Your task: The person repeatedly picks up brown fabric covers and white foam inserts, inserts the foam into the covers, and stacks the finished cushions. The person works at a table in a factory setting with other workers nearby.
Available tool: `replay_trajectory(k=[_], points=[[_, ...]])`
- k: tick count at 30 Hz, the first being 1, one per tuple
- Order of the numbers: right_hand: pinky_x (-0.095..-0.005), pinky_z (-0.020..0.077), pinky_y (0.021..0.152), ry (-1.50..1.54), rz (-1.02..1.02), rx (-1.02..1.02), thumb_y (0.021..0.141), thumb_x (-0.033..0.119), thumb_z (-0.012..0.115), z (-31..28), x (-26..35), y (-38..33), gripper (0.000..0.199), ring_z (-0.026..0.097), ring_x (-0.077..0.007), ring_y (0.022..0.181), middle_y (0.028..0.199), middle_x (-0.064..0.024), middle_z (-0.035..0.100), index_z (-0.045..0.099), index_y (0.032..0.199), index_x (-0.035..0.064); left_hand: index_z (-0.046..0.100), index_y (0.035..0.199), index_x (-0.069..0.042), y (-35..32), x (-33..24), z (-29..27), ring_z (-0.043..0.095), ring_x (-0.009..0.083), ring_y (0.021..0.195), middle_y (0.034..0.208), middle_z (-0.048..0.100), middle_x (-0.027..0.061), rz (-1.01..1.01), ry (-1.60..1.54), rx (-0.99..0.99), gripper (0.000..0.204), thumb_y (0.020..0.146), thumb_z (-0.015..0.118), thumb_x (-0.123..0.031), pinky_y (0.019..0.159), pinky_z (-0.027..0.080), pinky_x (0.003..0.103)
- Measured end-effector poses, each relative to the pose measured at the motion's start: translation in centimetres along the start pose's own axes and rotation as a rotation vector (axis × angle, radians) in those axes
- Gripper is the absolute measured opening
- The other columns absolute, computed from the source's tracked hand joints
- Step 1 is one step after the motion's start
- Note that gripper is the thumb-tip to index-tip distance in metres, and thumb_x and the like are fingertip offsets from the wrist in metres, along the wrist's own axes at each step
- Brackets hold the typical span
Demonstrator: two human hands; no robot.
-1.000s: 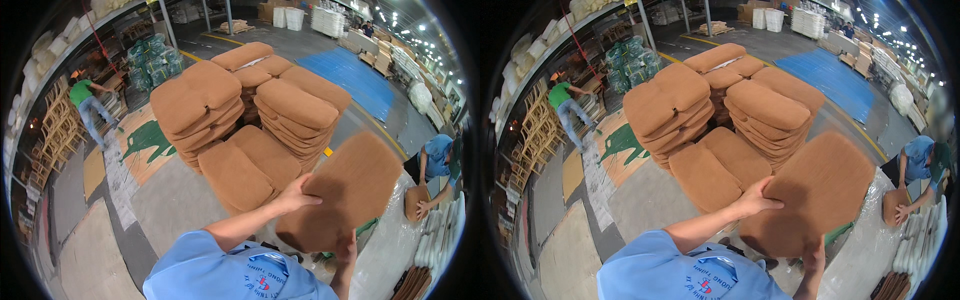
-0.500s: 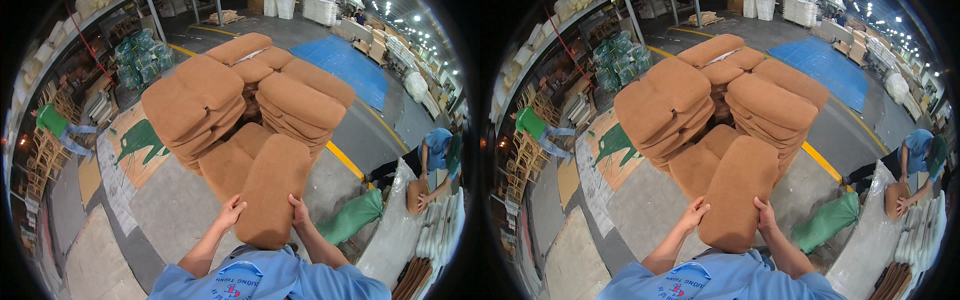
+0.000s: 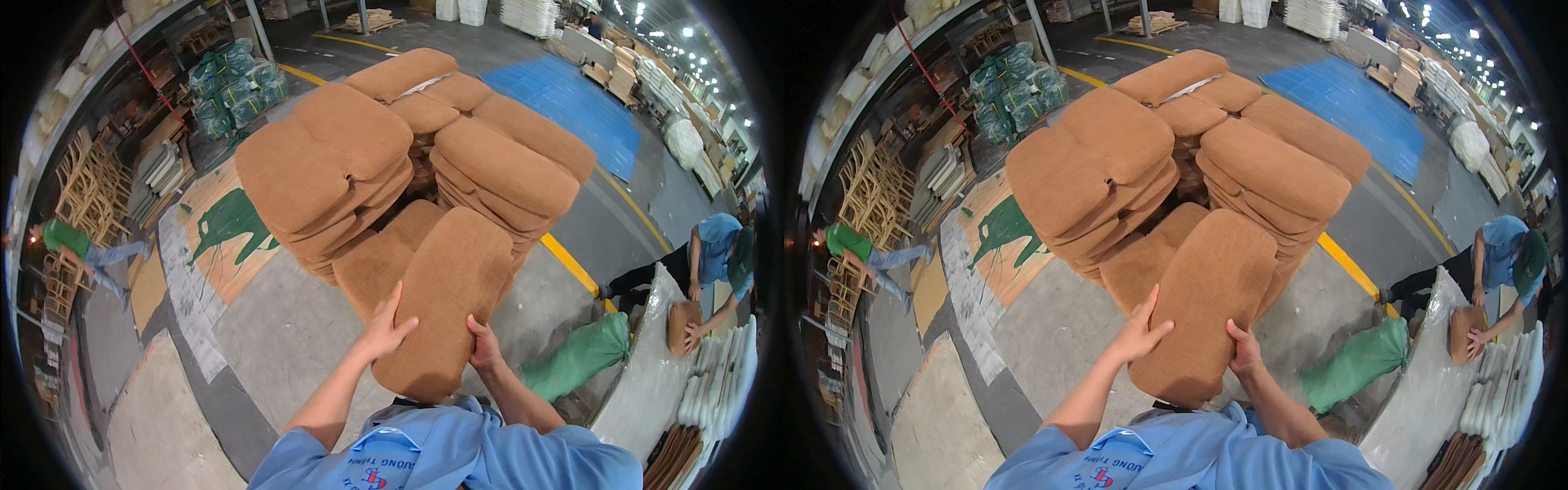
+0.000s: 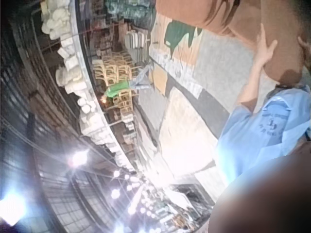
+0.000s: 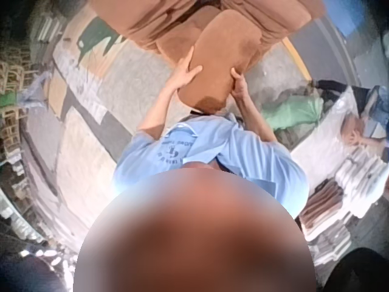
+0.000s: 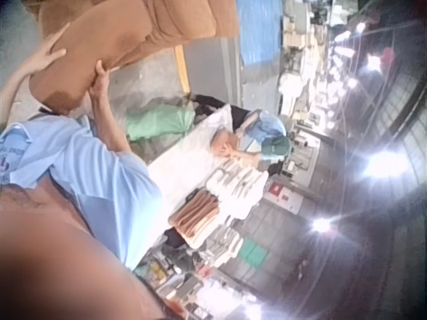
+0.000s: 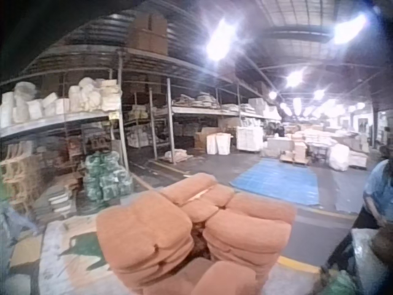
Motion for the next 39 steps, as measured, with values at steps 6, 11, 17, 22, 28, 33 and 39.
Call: replay_trajectory(k=[6, 11, 17, 22, 28, 33, 39], points=[[-0.0475, 0.0515, 0.111, 0.053, -0.046, -0.068, 0.097, 0.019, 0.075, -1.2, 0.3, 0.0, 0.065, 0.062, -0.0317, 0.130, 0.144, -0.0141, 0.061, 0.044, 0.152, 0.0029, 0.016, 0.170, -0.011, 4.1, -3.2, 0.3, 0.051, 0.0392, 0.140, 0.155, 0.046, 0.0262, -0.093, 0.294, 0.035, 0.089, 0.101, 0.066, -0.039, 0.117, 0.041, 0.040], [-0.0488, 0.0500, 0.112, 0.049, -0.060, -0.113, 0.098, 0.017, 0.074, 1.2, -0.4, 0.9, 0.060, 0.061, -0.0308, 0.131, 0.143, -0.0122, 0.061, 0.046, 0.150, 0.0042, 0.028, 0.167, -0.013, 0.2, 4.5, -1.7, 0.058, 0.0301, 0.131, 0.150, 0.053, 0.0182, -0.017, -0.176, -0.151, 0.085, 0.098, 0.074, -0.031, 0.114, 0.045, 0.043], [-0.0516, 0.0486, 0.112, 0.056, -0.161, -0.117, 0.100, 0.026, 0.074, 6.0, 0.2, 7.1, 0.066, 0.056, -0.0309, 0.135, 0.150, -0.0115, 0.055, 0.041, 0.154, 0.0066, 0.042, 0.157, -0.014, -1.6, 10.0, -6.0, 0.061, 0.0210, 0.128, 0.139, 0.064, 0.0061, -0.191, -1.266, -0.501, 0.074, 0.095, 0.080, -0.027, 0.108, 0.049, 0.041], [-0.0516, 0.0514, 0.105, -0.431, 0.122, -0.217, 0.100, 0.034, 0.074, 5.2, -1.3, 10.4, 0.074, 0.057, -0.0340, 0.131, 0.154, -0.0135, 0.050, 0.035, 0.157, 0.0059, 0.050, 0.144, -0.010, 2.0, 16.0, -4.3, 0.066, 0.0271, 0.117, 0.132, 0.067, 0.0092, -0.439, -1.156, -0.533, 0.062, 0.094, 0.082, -0.026, 0.096, 0.055, 0.042], [-0.0360, 0.0586, 0.077, -0.458, 0.099, -0.203, 0.103, 0.030, 0.070, -5.0, -1.5, 2.1, 0.050, 0.072, -0.0219, 0.089, 0.116, -0.0108, 0.070, 0.053, 0.144, 0.0056, 0.055, 0.139, -0.008, 3.5, 18.6, -1.5, 0.065, 0.0296, 0.119, 0.133, 0.066, 0.0090, -0.547, -1.165, -0.544, 0.055, 0.094, 0.083, -0.023, 0.097, 0.057, 0.051], [-0.0323, 0.0585, 0.068, -0.450, 0.092, -0.496, 0.103, 0.024, 0.068, -14.8, 0.2, -10.1, 0.036, 0.072, -0.0175, 0.077, 0.100, -0.0075, 0.073, 0.061, 0.134, 0.0056, 0.058, 0.128, -0.009, 4.7, 17.1, -3.9, 0.069, 0.0238, 0.105, 0.118, 0.070, 0.0053, -0.405, -1.155, -0.605, 0.044, 0.093, 0.083, -0.017, 0.086, 0.061, 0.044], [-0.0307, 0.0575, 0.065, -0.317, 0.097, -0.705, 0.104, 0.025, 0.066, -21.7, -0.2, -18.5, 0.035, 0.070, -0.0150, 0.073, 0.097, -0.0063, 0.072, 0.059, 0.133, 0.0061, 0.057, 0.138, -0.010, 6.0, 15.8, -5.2, 0.068, 0.0266, 0.110, 0.128, 0.068, 0.0104, -0.422, -1.237, -0.702, 0.040, 0.101, 0.072, -0.012, 0.088, 0.060, 0.043]])
Point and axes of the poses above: each hand's wrist, its own y-axis towards the middle knuckle, its own z-axis out of the palm, x = y × z, the point moved 10 cm from there along y, towards the middle knuckle
